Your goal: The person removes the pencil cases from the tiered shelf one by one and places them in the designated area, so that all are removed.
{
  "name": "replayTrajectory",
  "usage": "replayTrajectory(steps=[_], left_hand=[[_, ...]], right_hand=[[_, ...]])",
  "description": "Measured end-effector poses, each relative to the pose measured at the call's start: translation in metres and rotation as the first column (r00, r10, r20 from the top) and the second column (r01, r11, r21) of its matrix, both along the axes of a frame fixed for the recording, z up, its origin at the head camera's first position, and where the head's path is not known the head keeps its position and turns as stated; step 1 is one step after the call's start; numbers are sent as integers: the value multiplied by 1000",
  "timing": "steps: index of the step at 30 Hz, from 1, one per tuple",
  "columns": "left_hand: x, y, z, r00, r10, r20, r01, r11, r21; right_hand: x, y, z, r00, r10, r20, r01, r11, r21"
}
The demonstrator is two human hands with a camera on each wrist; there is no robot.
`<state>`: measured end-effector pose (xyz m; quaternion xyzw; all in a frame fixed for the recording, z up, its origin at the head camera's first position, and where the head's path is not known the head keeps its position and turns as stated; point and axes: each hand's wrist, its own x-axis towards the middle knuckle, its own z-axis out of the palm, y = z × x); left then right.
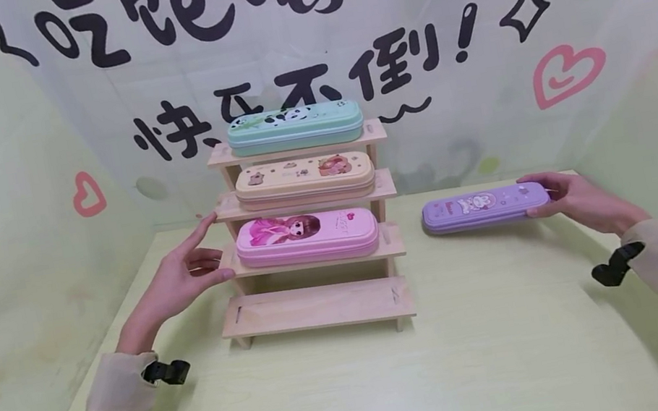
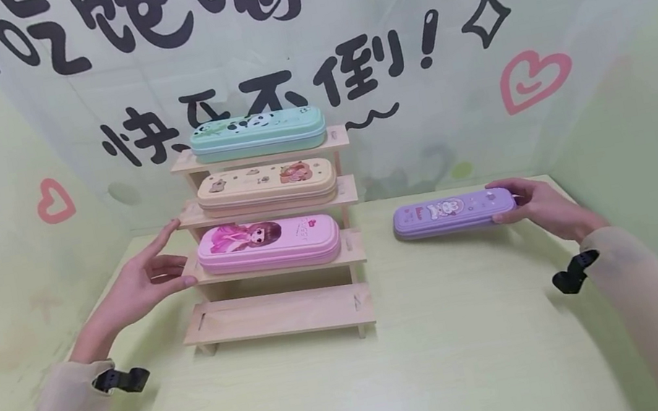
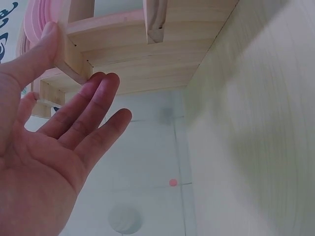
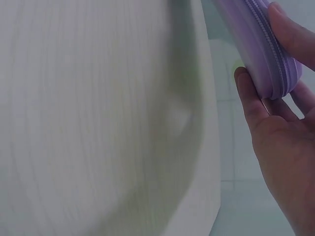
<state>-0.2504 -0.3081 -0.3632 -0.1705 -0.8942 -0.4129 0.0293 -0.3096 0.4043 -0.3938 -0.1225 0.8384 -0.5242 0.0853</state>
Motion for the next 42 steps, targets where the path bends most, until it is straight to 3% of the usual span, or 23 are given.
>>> replayTrajectory(steps=[8, 13, 25, 42], left_hand=[[-1, 0, 0, 1000, 11, 3, -11, 1000, -9], [-1, 0, 0, 1000, 11, 11, -11, 1000, -5], [0, 1, 0, 1000, 13, 14, -12, 1000, -10], [0, 1, 2, 1000, 20, 19, -20, 1000, -15]], right_hand=[[-13, -2, -3, 998, 11, 59, -11, 1000, 6], [-18, -2, -7, 995, 19, 97, -26, 997, 71], [-35, 3, -21, 999, 10, 51, -21, 977, 213], [-40, 2, -25, 999, -1, 51, -14, 958, 285]])
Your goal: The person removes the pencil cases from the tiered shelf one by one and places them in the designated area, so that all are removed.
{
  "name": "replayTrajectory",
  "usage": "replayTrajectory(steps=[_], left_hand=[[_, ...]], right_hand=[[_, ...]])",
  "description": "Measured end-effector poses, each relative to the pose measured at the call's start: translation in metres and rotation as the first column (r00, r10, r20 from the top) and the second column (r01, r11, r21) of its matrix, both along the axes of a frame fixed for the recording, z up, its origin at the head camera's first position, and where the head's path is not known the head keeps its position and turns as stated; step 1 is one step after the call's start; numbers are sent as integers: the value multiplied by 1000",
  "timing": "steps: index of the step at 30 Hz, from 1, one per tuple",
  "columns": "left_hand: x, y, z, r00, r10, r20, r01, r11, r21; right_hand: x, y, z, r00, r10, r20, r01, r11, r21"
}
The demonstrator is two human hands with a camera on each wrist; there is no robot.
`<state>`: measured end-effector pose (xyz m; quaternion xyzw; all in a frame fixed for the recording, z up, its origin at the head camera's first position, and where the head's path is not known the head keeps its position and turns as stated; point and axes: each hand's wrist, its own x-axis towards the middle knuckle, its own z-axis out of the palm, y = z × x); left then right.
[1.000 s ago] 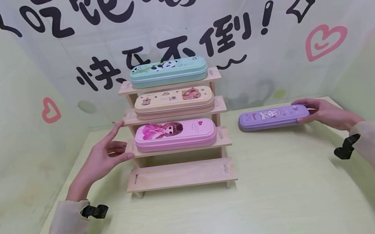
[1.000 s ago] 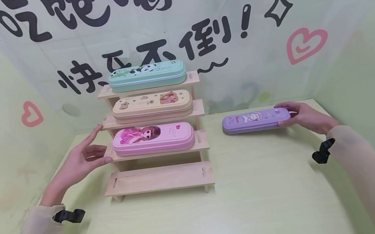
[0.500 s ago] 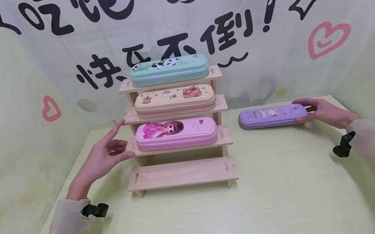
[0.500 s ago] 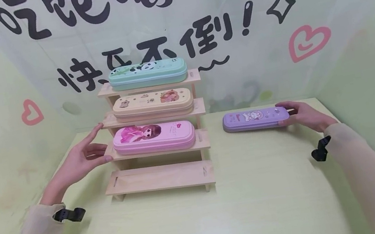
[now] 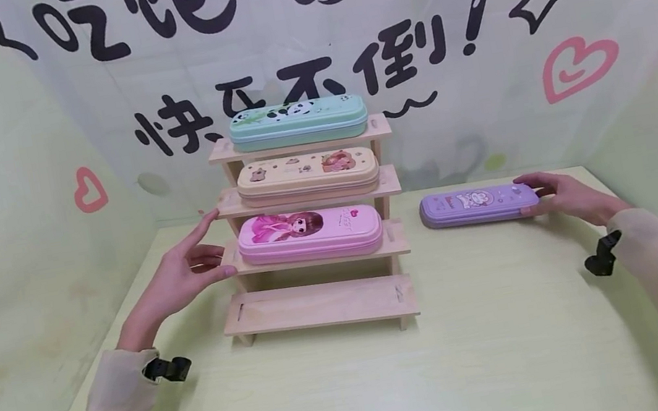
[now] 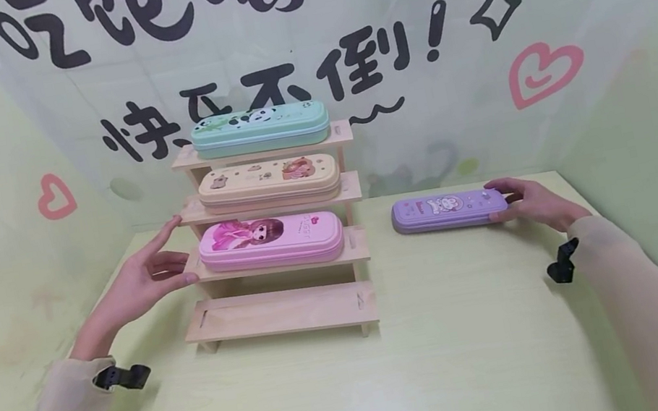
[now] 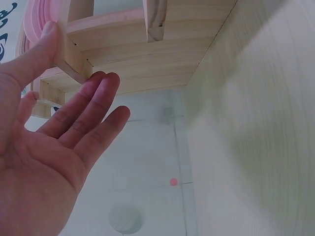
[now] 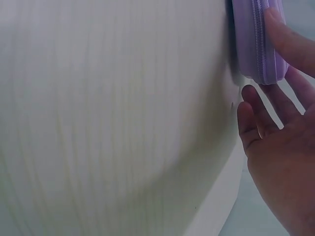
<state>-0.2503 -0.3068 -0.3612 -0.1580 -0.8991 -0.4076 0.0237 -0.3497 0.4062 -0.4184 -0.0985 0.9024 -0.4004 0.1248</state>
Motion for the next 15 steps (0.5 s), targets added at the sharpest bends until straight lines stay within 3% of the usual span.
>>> replayTrajectory(steps=[15], left_hand=[[1, 0, 1, 1000, -9, -1, 9, 1000, 11]], right_hand=[[-4, 2, -3, 1000, 6, 3, -6, 1000, 17]])
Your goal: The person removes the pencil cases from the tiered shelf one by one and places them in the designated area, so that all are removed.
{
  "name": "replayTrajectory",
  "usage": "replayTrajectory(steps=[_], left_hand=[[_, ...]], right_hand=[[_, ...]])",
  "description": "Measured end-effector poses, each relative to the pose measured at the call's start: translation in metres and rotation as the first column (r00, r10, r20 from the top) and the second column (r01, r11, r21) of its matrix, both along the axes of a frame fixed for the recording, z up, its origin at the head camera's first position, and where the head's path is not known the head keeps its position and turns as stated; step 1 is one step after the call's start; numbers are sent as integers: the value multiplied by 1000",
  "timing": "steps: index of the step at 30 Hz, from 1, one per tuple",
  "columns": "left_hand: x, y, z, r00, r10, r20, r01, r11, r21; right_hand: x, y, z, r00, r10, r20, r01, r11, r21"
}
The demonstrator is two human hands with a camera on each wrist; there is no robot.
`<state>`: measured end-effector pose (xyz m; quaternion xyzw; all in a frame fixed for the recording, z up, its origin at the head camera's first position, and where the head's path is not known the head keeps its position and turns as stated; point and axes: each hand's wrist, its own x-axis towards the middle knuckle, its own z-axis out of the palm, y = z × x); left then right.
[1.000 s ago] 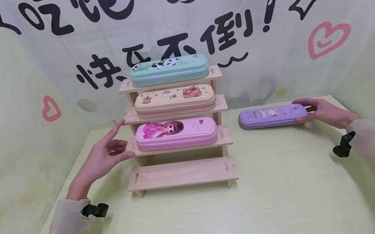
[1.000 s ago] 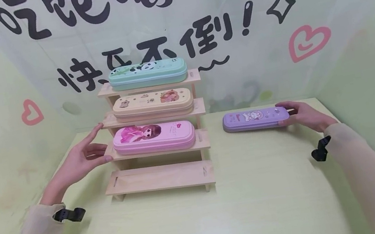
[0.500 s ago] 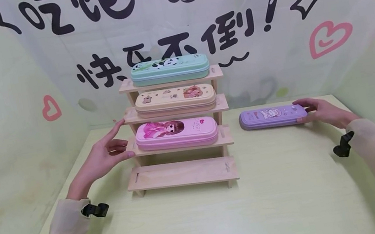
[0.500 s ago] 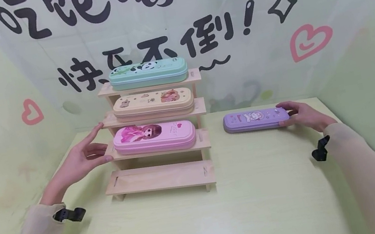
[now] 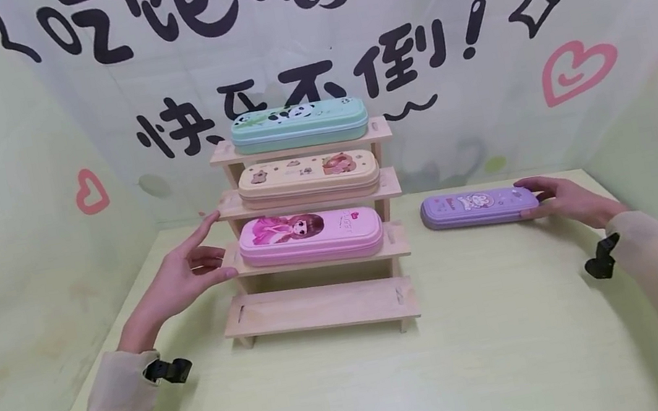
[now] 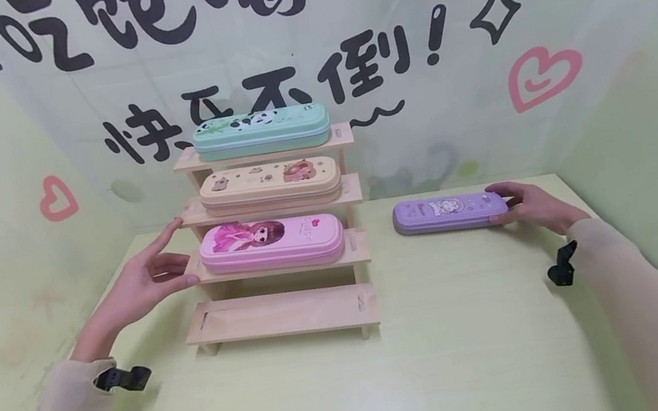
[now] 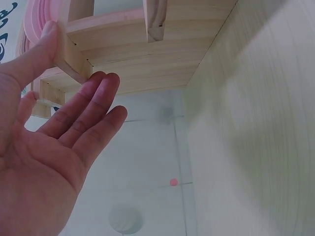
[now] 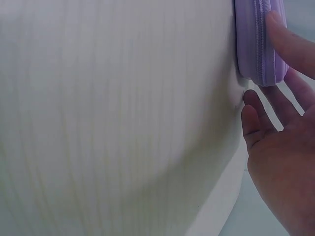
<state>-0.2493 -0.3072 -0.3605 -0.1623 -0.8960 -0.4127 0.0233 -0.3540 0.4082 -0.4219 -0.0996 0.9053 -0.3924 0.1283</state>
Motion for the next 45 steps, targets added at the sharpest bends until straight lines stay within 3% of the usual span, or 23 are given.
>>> replayTrajectory(steps=[11, 16, 21, 26, 38, 45], left_hand=[[-1, 0, 1, 1000, -2, -4, 2, 1000, -1], [0, 0, 1, 1000, -4, 0, 4, 1000, -4], [-1, 1, 1, 1000, -12, -6, 12, 1000, -12], [-1, 0, 0, 1000, -18, -14, 18, 1000, -15], [-1, -1, -2, 999, -26, -31, 25, 999, -41], [-2, -2, -2, 1000, -17, -26, 16, 998, -55]], right_hand=[[1, 3, 0, 1000, -3, -24, 3, 1000, -4], [10, -1, -1, 997, -27, -68, 25, 999, -25], [30, -13, 8, 988, -57, -146, 62, 998, 26], [54, -34, 21, 971, -19, -237, 35, 997, 62], [121, -77, 27, 912, 19, -409, -29, 999, -18], [139, -110, 37, 876, 66, -478, -102, 994, -48]])
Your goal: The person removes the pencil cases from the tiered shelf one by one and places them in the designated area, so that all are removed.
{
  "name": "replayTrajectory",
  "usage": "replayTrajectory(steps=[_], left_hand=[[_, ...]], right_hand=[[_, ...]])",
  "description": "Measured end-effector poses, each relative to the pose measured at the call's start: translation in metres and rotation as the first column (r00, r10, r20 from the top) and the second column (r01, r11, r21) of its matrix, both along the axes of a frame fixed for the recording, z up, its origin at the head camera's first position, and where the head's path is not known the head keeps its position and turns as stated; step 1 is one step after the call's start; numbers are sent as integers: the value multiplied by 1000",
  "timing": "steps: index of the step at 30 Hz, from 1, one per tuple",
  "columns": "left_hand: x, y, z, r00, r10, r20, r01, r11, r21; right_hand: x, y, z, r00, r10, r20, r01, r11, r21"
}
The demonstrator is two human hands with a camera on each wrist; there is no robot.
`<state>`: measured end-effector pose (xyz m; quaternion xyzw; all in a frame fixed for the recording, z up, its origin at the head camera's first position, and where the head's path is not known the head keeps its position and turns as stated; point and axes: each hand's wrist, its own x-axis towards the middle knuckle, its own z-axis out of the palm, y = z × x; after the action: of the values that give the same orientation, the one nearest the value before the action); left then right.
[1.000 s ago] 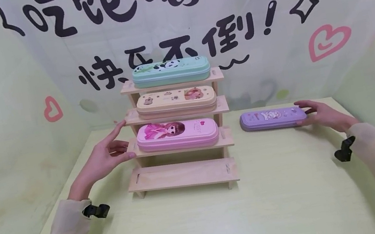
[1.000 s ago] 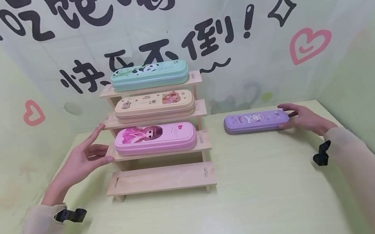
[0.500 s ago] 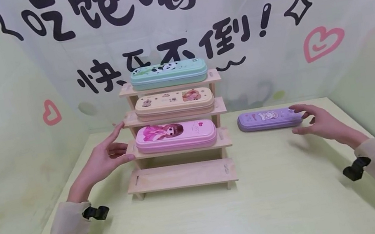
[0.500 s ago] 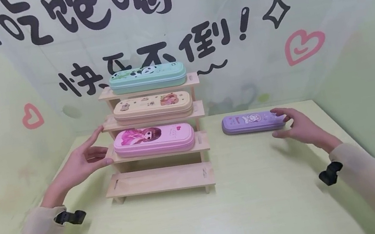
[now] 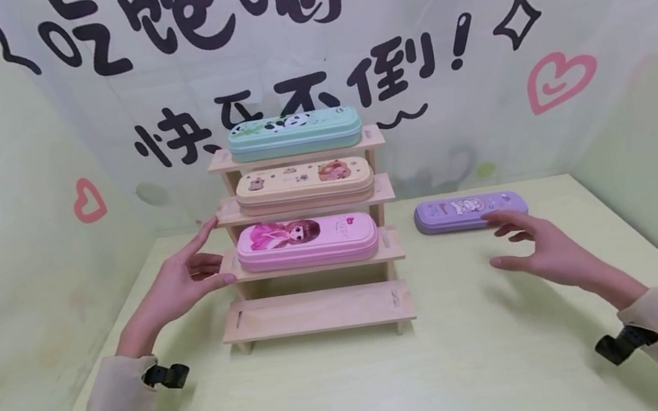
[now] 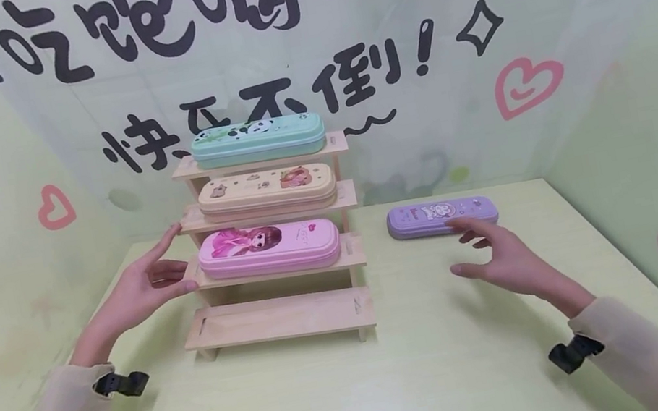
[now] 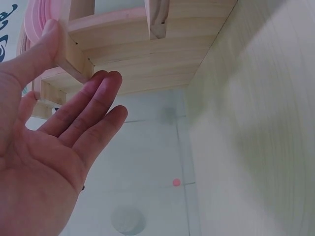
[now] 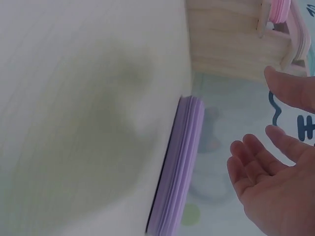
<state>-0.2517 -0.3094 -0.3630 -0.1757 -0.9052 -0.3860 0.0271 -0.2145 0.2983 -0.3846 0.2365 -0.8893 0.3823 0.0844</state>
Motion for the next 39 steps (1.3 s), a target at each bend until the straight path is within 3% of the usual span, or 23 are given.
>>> replayTrajectory(steps=[6, 13, 23, 32, 39], left_hand=[[-1, 0, -1, 1000, 1, 8, -1, 1000, -1], [-1, 0, -2, 1000, 2, 6, -2, 1000, -4], [-1, -1, -3, 1000, -14, -3, 14, 1000, 14], [0, 0, -1, 1000, -11, -8, 11, 999, 30], [2, 1, 2, 1000, -11, 1, 11, 999, 38]], right_hand=[[4, -30, 14, 997, 70, -34, -71, 997, -22], [1, -63, 36, 995, 94, 33, -95, 995, 20], [-11, -115, 51, 984, 137, 114, -139, 990, 4], [-28, -146, 54, 976, 178, 128, -176, 984, -22], [-29, -160, 52, 983, 150, 105, -150, 989, -7]])
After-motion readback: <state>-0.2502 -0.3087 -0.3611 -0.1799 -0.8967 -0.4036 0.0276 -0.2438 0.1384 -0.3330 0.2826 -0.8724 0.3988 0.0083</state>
